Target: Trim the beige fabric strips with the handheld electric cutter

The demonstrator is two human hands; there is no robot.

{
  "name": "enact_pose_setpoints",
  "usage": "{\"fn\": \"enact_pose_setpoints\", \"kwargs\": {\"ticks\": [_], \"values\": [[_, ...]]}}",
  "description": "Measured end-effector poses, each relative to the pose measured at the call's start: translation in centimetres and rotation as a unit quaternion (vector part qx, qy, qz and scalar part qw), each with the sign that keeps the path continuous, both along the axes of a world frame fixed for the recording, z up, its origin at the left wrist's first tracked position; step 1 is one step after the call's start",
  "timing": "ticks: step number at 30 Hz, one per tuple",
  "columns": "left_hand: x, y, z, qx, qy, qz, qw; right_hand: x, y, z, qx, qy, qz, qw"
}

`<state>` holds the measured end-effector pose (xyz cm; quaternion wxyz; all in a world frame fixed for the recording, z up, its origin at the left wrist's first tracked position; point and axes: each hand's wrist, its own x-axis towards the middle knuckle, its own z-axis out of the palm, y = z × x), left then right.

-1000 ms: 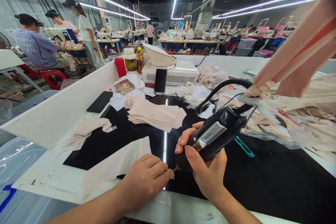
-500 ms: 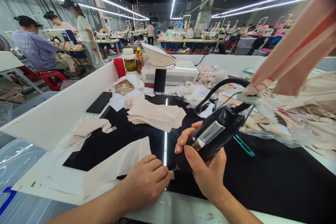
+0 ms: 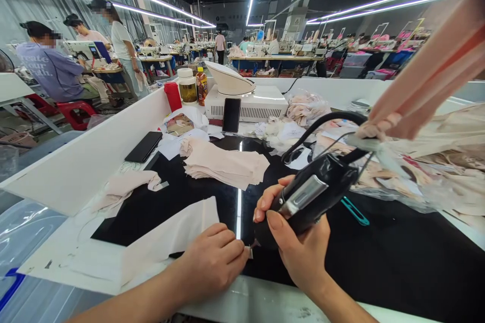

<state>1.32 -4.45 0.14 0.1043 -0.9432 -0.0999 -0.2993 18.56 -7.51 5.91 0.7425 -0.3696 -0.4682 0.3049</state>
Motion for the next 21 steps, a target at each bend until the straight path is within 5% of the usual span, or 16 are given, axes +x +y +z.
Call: {"fn": "enact_pose_setpoints", "kwargs": {"ticks": [21], "values": [[0.07, -0.10, -0.01, -0.001, 0.008, 0.005, 1.000, 0.18, -0.65, 0.39, 0.013, 0.026, 0.009, 1.000]]}}
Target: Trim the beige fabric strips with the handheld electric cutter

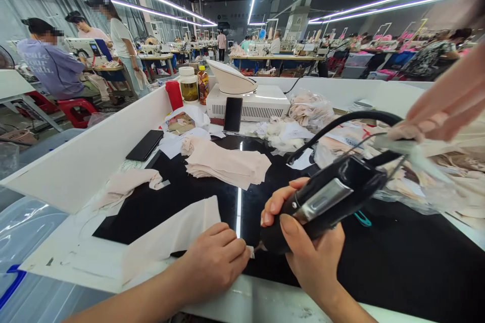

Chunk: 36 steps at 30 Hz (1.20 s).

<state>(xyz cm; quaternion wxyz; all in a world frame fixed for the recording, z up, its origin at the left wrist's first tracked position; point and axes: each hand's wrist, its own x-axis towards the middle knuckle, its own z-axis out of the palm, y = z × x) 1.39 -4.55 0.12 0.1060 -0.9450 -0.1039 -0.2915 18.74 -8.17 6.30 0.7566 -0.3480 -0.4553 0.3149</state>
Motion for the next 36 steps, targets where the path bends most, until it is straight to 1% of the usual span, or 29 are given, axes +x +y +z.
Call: {"fn": "enact_pose_setpoints", "kwargs": {"ticks": [9, 13, 16, 21, 28, 33, 36], "values": [[0.0, 0.0, 0.3, -0.008, 0.014, -0.004, 1.000, -0.2, -0.5, -0.3, 0.016, -0.007, 0.016, 1.000], [0.1, 0.1, 0.1, -0.005, 0.010, -0.001, 1.000, -0.1, -0.7, -0.4, 0.005, -0.020, 0.007, 1.000], [0.0, 0.2, -0.1, -0.005, 0.014, -0.002, 1.000, 0.0, -0.8, -0.5, -0.003, -0.031, 0.019, 0.999], [-0.8, 0.4, -0.1, -0.020, 0.024, -0.008, 0.999, -0.2, -0.6, -0.5, 0.016, -0.019, -0.004, 1.000], [-2.5, 0.8, 0.0, -0.053, 0.018, -0.016, 0.998, -0.1, -0.5, -0.4, 0.019, -0.017, -0.004, 1.000], [-2.8, 1.0, -0.2, -0.065, 0.017, -0.010, 0.998, 0.6, -0.7, -1.1, 0.008, -0.030, 0.036, 0.999], [-2.8, 0.9, -0.2, -0.067, 0.021, -0.008, 0.997, 0.9, -0.8, -1.4, 0.009, -0.029, 0.039, 0.999]]}}
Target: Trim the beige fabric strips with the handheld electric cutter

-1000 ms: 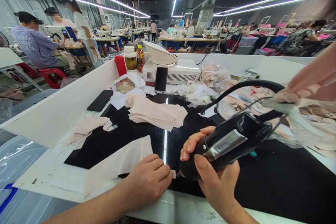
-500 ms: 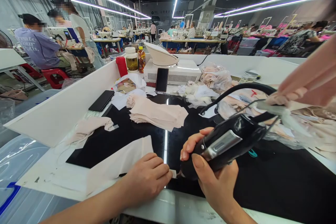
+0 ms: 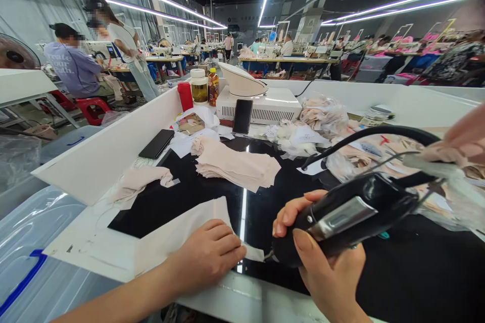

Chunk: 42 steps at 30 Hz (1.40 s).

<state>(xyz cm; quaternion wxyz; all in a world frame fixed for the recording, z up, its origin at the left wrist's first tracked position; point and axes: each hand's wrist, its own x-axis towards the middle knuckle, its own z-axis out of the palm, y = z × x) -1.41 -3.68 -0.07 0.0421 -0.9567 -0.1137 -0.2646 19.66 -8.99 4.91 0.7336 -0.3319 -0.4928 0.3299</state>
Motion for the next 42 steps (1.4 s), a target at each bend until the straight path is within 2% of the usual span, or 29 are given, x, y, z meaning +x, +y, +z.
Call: {"fn": "enact_pose_setpoints", "kwargs": {"ticks": [7, 14, 22, 31, 36, 42], "values": [[0.0, -0.3, 0.2, 0.026, -0.016, 0.010, 0.999, 0.4, -0.1, -0.2, -0.002, -0.013, 0.002, 1.000], [0.1, -0.4, -0.6, 0.028, -0.034, 0.008, 0.999, 0.4, -0.1, -0.3, -0.006, -0.014, -0.008, 1.000], [-0.1, -0.5, 0.0, 0.032, -0.033, 0.005, 0.999, 0.5, -0.1, -0.2, -0.013, -0.011, -0.012, 1.000], [-0.1, -0.4, -0.3, 0.027, -0.037, 0.000, 0.999, -2.0, 1.4, 1.0, -0.005, 0.054, -0.040, 0.998], [0.0, -0.4, -0.4, 0.029, -0.044, -0.005, 0.999, -3.4, 2.2, 0.9, -0.012, 0.067, -0.038, 0.997], [0.0, -0.5, -0.5, 0.022, -0.045, -0.007, 0.999, -3.6, 2.3, 0.7, -0.017, 0.064, -0.043, 0.997]]}}
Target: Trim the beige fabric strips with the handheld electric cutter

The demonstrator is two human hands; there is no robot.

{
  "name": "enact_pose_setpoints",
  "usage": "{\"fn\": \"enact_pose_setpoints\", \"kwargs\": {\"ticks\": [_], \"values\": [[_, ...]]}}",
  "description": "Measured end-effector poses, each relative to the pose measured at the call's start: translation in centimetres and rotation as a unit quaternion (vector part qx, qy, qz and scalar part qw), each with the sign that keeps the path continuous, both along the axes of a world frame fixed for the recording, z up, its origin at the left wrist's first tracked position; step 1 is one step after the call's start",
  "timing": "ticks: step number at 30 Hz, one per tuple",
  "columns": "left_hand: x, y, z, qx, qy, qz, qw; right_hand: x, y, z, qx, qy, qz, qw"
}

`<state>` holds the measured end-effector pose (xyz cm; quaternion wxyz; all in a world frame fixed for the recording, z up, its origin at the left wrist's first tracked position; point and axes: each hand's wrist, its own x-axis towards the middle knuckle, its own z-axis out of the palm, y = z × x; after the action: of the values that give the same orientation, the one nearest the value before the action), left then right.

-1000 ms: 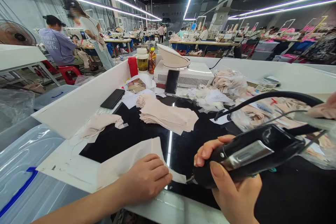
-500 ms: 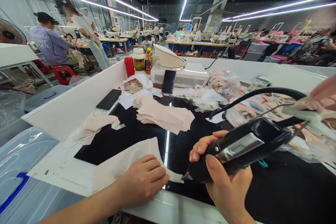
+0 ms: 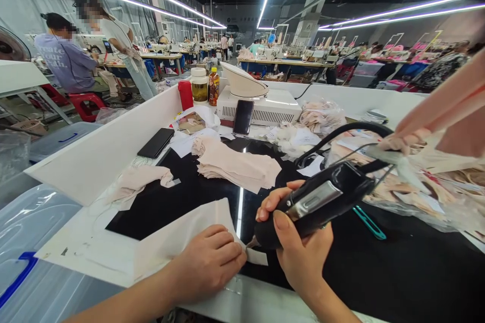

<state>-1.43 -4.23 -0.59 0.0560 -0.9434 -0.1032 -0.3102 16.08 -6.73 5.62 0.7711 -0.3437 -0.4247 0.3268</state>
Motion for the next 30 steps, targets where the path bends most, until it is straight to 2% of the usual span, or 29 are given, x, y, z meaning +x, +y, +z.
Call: {"fn": "enact_pose_setpoints", "kwargs": {"ticks": [7, 16, 22, 27, 30], "values": [[0.1, 0.0, 0.0, 0.002, -0.006, 0.004, 1.000, -0.1, -0.2, 0.2, -0.001, -0.026, -0.003, 1.000], [0.0, -0.1, 0.5, 0.001, -0.009, 0.007, 1.000, 1.8, -1.0, -0.2, 0.004, -0.034, -0.013, 0.999], [-0.1, -0.1, 0.0, 0.001, 0.005, 0.008, 1.000, 1.5, -1.1, -0.3, 0.004, -0.030, -0.012, 0.999], [-0.1, 0.0, 0.3, -0.016, -0.001, 0.003, 1.000, 1.5, -1.2, -0.1, 0.001, -0.033, -0.017, 0.999], [-0.3, 0.0, 0.4, -0.024, -0.003, 0.000, 1.000, 1.3, -1.4, 0.0, 0.006, -0.024, 0.004, 1.000]]}}
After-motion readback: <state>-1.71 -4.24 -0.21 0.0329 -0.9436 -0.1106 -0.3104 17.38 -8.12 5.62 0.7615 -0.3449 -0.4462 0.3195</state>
